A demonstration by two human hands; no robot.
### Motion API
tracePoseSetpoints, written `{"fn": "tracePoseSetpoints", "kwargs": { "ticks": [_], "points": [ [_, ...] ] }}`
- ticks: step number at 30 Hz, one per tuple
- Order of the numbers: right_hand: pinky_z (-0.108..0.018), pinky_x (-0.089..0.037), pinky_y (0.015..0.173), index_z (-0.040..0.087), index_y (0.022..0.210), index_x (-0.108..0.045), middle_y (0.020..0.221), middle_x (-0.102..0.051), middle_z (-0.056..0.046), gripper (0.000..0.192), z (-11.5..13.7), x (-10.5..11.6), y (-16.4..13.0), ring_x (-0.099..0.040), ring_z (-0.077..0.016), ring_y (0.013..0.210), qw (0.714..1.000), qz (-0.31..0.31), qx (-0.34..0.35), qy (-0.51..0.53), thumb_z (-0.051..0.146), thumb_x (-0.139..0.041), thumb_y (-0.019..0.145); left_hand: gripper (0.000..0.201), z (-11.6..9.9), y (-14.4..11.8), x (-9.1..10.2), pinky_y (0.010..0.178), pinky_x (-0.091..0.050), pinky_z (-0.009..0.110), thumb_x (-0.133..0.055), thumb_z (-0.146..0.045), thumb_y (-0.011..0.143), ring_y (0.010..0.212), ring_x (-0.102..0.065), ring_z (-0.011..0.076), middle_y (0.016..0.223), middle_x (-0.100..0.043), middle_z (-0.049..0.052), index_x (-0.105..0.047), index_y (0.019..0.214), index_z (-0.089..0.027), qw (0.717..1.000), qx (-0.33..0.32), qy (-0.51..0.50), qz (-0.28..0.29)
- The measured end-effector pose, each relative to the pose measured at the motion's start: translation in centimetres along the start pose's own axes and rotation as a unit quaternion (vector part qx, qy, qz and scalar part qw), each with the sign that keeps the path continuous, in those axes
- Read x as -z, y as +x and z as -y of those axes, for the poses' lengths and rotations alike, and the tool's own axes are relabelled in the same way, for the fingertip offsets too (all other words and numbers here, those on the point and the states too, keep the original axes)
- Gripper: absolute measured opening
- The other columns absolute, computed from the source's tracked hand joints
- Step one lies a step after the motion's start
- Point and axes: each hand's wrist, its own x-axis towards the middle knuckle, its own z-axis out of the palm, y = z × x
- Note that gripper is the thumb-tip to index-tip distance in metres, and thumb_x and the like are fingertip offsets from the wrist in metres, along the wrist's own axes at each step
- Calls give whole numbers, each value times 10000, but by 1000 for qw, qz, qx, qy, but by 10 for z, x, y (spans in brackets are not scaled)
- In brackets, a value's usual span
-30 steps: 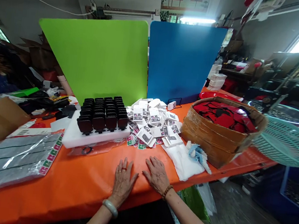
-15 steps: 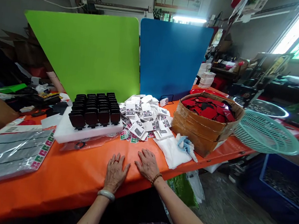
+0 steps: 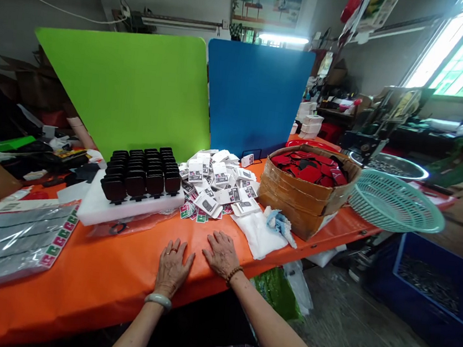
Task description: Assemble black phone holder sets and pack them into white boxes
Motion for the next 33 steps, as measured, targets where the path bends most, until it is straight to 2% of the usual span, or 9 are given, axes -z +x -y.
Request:
{"fn": "tracePoseSetpoints", "kwargs": {
  "ticks": [12,22,33],
  "points": [
    [-457,-342,1018,203,1234,-537,1303,-545,-128,417,1,-2,2,-464,-297,1212,1000,-14,4,-21,431,-526,885,417,7,1,-7,1020,-405,459,-451,-401,885,1220,-528,325,1253,-628,169,-637,1147,-135,1000,-13,12,-14],
    [-459,-350,1018,211,1236,-542,1291,-561,-125,423,2,-3,2,-485,-295,1198,1000,-19,5,-24,422,-553,871,437,10,-1,-13,1047,-383,460,-476,-380,889,1238,-515,338,1278,-610,187,-639,1184,-101,999,-19,29,-10],
    [-473,-333,1050,159,1255,-565,1325,-554,-155,430,1,-7,-1,-468,-311,1241,1000,-9,3,-12,378,-533,887,427,4,-4,-5,1039,-398,485,-484,-383,901,1245,-506,350,1290,-602,184,-632,1190,-107,1000,10,6,6]
  ]
}}
